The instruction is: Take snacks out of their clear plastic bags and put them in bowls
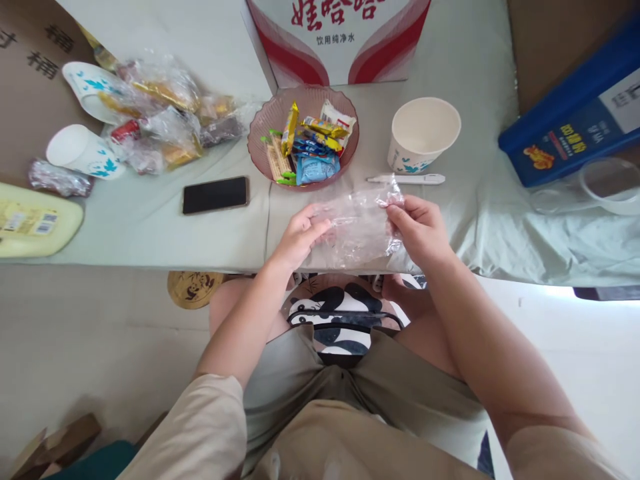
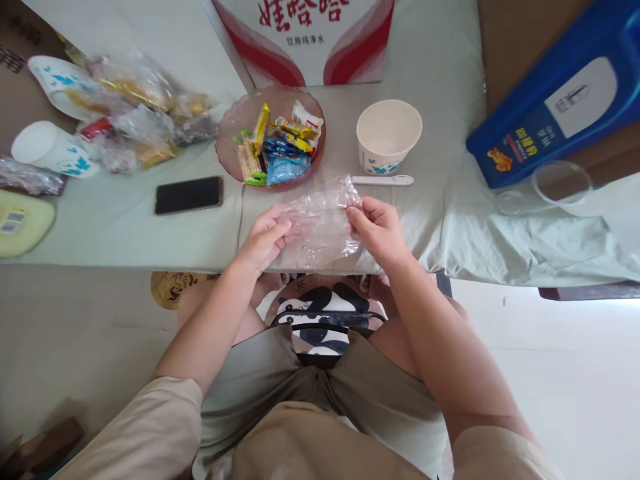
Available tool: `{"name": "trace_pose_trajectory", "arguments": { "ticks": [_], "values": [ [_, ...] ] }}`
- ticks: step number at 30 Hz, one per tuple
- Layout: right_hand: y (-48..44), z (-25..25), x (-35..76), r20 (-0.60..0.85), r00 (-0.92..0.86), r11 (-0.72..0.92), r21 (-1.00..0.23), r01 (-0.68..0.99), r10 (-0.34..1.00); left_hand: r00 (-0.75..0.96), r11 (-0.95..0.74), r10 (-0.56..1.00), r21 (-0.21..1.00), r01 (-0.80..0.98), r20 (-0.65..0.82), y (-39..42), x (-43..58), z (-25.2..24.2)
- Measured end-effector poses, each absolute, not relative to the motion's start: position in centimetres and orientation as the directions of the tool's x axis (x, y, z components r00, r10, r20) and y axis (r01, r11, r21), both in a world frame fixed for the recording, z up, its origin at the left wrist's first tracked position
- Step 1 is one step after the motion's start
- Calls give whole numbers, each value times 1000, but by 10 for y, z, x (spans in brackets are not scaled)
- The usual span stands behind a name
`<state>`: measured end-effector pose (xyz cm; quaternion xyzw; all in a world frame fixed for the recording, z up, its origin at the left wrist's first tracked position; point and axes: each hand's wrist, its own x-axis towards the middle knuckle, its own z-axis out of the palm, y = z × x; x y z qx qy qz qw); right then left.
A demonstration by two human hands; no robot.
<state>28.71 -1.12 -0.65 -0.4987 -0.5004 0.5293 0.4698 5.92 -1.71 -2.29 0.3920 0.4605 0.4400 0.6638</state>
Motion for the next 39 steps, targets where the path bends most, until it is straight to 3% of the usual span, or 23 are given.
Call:
{"name": "trace_pose_trajectory", "arguments": {
  "ticks": [2,8,16,20,23,30,35,39],
  "values": [
    [-13,-6,286,-68,-89,-66,-998,18,994,206,359,925,910,-208,-318,-22,59,-21],
    [-11,-8,273,-91,-173,-96,-995,-19,981,-42,355,929,917,-183,-368,-28,56,-16],
    [-1,-7,272,-7,-220,-31,-994,-108,976,-109,261,951,939,-224,-290,-13,60,0],
    [6,-6,278,49,-153,32,-993,-117,987,-23,290,955,947,-139,-296,5,74,12],
    [14,-7,281,61,-101,37,-974,-224,993,-13,257,966,965,-56,-258,21,92,19],
    [32,-17,279,-177,273,-34,-888,-459,946,-8,78,997,993,-88,-79,78,123,50],
    [23,-15,277,-115,284,-18,-946,-323,952,114,-94,989,995,20,91,142,157,78],
    [16,-11,278,-76,255,-4,-962,-272,964,261,-136,965,921,364,40,192,182,87]
  ]
}}
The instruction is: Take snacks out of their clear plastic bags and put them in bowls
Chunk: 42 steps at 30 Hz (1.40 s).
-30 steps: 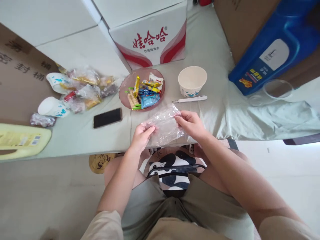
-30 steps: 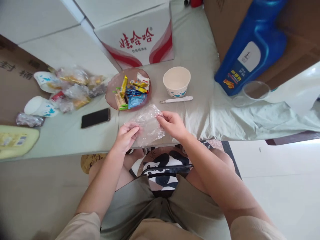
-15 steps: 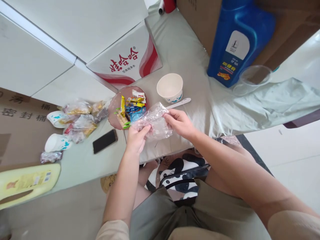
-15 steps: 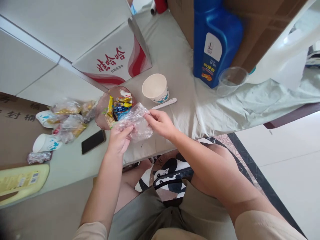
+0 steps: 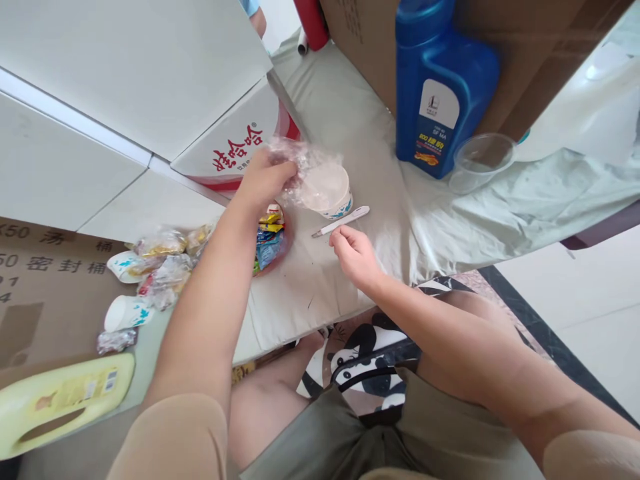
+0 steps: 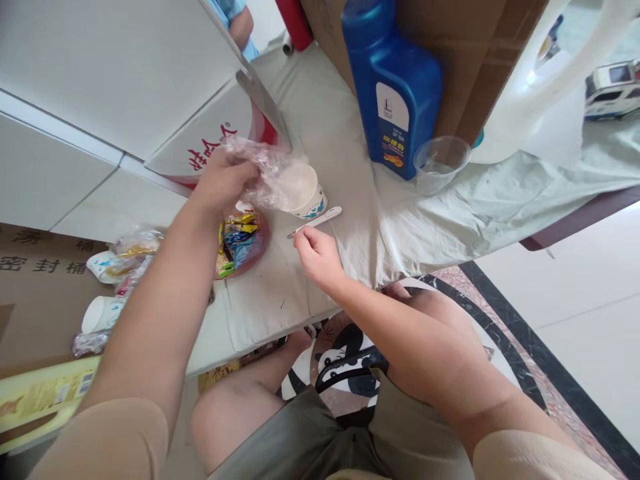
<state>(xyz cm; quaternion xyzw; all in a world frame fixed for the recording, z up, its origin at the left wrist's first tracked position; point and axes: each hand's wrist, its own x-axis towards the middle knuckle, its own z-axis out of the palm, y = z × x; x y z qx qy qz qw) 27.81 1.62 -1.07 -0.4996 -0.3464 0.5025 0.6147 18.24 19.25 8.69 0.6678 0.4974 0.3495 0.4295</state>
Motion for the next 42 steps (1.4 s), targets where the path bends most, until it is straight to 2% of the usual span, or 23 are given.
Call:
{"name": "trace_pose_trajectory", "arguments": {
  "ticks": [2,4,9,14,16,18,20,22,24,28,30,32,34,38,42],
  "values": [
    [18,-11,279,-97,240,-18,-949,-314,966,353,-161,935,832,531,-45,209,193,86],
    [22,-13,280,-127,227,-37,-930,-366,966,414,-211,906,758,618,-85,215,204,86],
    [31,-16,284,-167,224,-69,-918,-390,960,491,-281,862,688,669,-125,200,229,103],
    [30,-14,286,-158,231,-68,-932,-356,960,555,-303,815,696,651,-165,196,238,122],
    [28,-13,287,-145,232,-55,-933,-356,962,579,-370,786,584,722,-218,202,241,120],
    [27,-12,286,-138,228,-49,-933,-356,964,579,-461,779,407,789,-240,207,246,112],
    [26,-12,286,-133,223,-49,-936,-348,966,568,-512,795,266,816,-211,210,252,104],
    [26,-11,286,-130,220,-50,-940,-336,967,562,-532,808,191,825,-175,208,256,98],
    [25,-11,287,-132,224,-52,-942,-330,966,563,-538,818,187,822,-118,204,256,98],
    [26,-11,290,-152,230,-69,-941,-333,961,475,-465,878,345,815,60,191,244,121],
    [27,-11,290,-149,223,-67,-938,-340,963,395,-396,916,295,870,66,184,239,134],
    [27,-11,289,-146,212,-67,-938,-341,966,383,-377,924,186,907,4,176,239,140],
    [27,-11,287,-147,204,-74,-942,-326,968,447,-435,887,114,893,-115,171,243,136],
    [25,-10,284,-130,213,-64,-955,-291,968,514,-530,768,71,845,-383,174,256,110],
    [23,-7,287,-114,198,-48,-949,-312,974,499,-552,730,28,833,-467,188,266,84]
  ]
}}
